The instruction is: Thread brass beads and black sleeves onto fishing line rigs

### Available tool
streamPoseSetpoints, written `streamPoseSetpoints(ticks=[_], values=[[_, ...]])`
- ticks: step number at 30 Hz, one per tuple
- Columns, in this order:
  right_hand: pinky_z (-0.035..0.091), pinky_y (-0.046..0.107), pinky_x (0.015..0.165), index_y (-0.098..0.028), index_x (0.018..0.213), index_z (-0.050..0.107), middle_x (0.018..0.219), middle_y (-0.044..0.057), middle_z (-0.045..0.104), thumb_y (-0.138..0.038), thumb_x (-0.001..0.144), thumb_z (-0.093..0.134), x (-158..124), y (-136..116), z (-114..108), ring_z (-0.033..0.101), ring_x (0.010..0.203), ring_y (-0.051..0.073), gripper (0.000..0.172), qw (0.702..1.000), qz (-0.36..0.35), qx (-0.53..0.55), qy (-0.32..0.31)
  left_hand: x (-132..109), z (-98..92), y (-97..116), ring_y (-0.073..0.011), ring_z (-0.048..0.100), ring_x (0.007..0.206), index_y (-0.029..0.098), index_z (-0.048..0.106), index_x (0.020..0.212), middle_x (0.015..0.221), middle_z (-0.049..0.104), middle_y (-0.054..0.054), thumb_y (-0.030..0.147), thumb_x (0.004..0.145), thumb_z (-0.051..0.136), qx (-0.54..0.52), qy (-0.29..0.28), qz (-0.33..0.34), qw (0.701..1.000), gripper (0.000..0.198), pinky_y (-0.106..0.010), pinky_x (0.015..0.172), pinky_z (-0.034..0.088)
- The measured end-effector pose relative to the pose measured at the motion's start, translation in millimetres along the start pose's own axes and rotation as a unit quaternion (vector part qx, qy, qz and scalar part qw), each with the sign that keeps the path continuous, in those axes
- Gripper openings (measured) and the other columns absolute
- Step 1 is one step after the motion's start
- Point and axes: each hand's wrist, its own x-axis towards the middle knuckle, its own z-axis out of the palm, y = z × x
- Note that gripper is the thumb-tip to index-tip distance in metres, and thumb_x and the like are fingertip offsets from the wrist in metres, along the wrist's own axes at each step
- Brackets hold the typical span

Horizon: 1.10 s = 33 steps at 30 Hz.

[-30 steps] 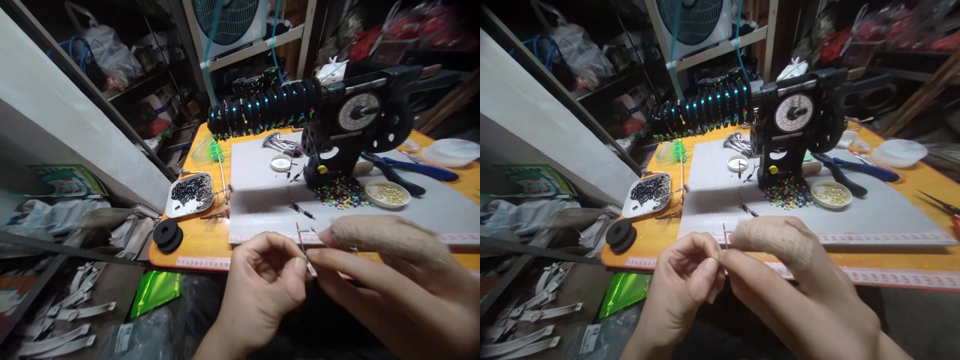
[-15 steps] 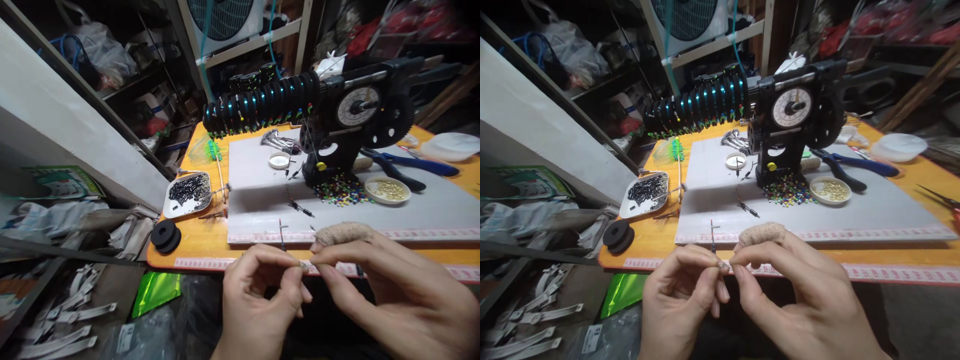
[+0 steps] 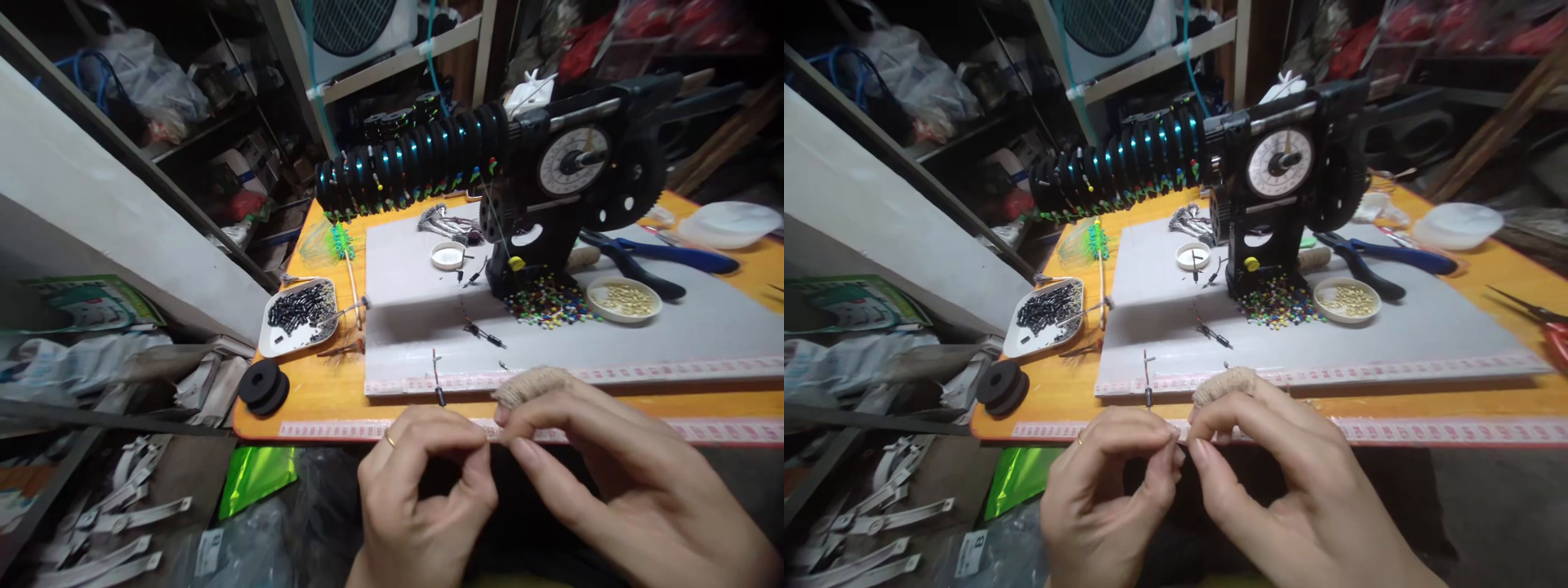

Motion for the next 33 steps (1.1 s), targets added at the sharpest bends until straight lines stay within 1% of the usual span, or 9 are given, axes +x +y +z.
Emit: streamPoseSetpoints(ticks=[5,9,11,14,18,23,27,30,33], values=[[0.062,0.021,0.077,-0.033,0.109,0.067,0.102,0.0,0.073,-0.028,0.113,0.059,-0.6,-2.9,0.6,0.074,0.097,0.016,0.01,0.998,0.03,0.056,-0.026,-11.8,9.8,-1.4,-0.0113,0.074,0.06,0.022,0.082,0.095,0.082,0.078,-0.001,0.01,0.097,0.079,-0.139,0.038,-0.101,0.984,0.012,-0.015,0.053,0.063],[0.062,0.021,0.076,-0.033,0.108,0.068,0.1,0.0,0.073,-0.024,0.111,0.061,-0.3,-3.3,2.4,0.074,0.096,0.016,0.012,0.996,0.037,0.082,-0.026,-12.0,15.1,1.5,-0.01,0.07,0.059,0.022,0.083,0.088,0.082,0.076,-0.002,0.024,0.101,0.081,-0.185,0.058,-0.145,0.97,0.013,-0.013,0.051,0.06],[0.062,0.024,0.077,-0.032,0.107,0.068,0.1,0.001,0.073,-0.023,0.111,0.061,-0.2,-2.6,3.6,0.073,0.095,0.018,0.012,0.994,0.042,0.093,-0.027,-11.4,16.0,2.2,-0.008,0.066,0.059,0.022,0.082,0.084,0.083,0.075,-0.001,0.029,0.1,0.083,-0.176,0.061,-0.151,0.971,0.018,-0.012,0.053,0.058],[0.062,0.026,0.079,-0.03,0.104,0.068,0.101,0.002,0.073,-0.026,0.111,0.061,0.0,-1.6,4.9,0.073,0.096,0.019,0.011,0.991,0.055,0.113,-0.055,-14.9,16.7,0.7,-0.0058,0.058,0.058,0.022,0.081,0.081,0.085,0.073,-0.001,0.033,0.098,0.086,-0.164,0.065,-0.161,0.971,0.021,-0.012,0.055,0.054],[0.06,0.021,0.082,-0.032,0.105,0.067,0.102,-0.001,0.072,-0.026,0.112,0.06,0.3,-1.5,4.5,0.071,0.096,0.014,0.012,0.984,0.061,0.147,-0.08,-24.2,19.1,-2.7,-0.0075,0.06,0.062,0.024,0.081,0.087,0.092,0.076,-0.002,0.028,0.101,0.083,-0.192,0.066,-0.181,0.962,0.014,-0.013,0.057,0.055],[0.061,0.023,0.08,-0.031,0.101,0.068,0.098,0.0,0.069,-0.033,0.113,0.06,-3.5,-2.1,2.4,0.07,0.093,0.016,0.014,0.982,0.088,0.158,-0.063,-19.4,19.8,-0.8,-0.0085,0.058,0.058,0.023,0.079,0.085,0.086,0.076,-0.002,0.028,0.102,0.08,-0.151,0.074,-0.138,0.976,0.018,-0.014,0.053,0.052],[0.06,0.028,0.082,-0.03,0.102,0.068,0.1,0.002,0.07,-0.033,0.113,0.059,-7.2,-0.7,5.0,0.07,0.095,0.018,0.015,0.981,0.099,0.146,-0.079,-17.0,19.0,0.8,-0.0088,0.056,0.054,0.023,0.079,0.083,0.084,0.075,-0.002,0.031,0.103,0.08,-0.126,0.078,-0.118,0.982,0.021,-0.017,0.05,0.05],[0.06,0.029,0.081,-0.029,0.103,0.067,0.103,0.003,0.071,-0.032,0.114,0.057,-5.2,0.1,7.2,0.07,0.098,0.019,0.015,0.978,0.103,0.155,-0.096,-26.1,21.3,-1.9,-0.0118,0.065,0.063,0.024,0.079,0.086,0.089,0.078,-0.003,0.033,0.103,0.08,-0.135,0.08,-0.134,0.979,0.019,-0.018,0.053,0.053],[0.059,0.024,0.076,-0.028,0.098,0.066,0.097,-0.001,0.071,-0.026,0.113,0.058,1.2,-1.9,5.0,0.072,0.092,0.014,0.017,0.987,0.06,0.12,-0.086,-35.5,24.6,-6.0,-0.014,0.073,0.075,0.026,0.08,0.093,0.096,0.081,-0.004,0.028,0.104,0.078,-0.173,0.077,-0.15,0.97,0.011,-0.016,0.058,0.058]])
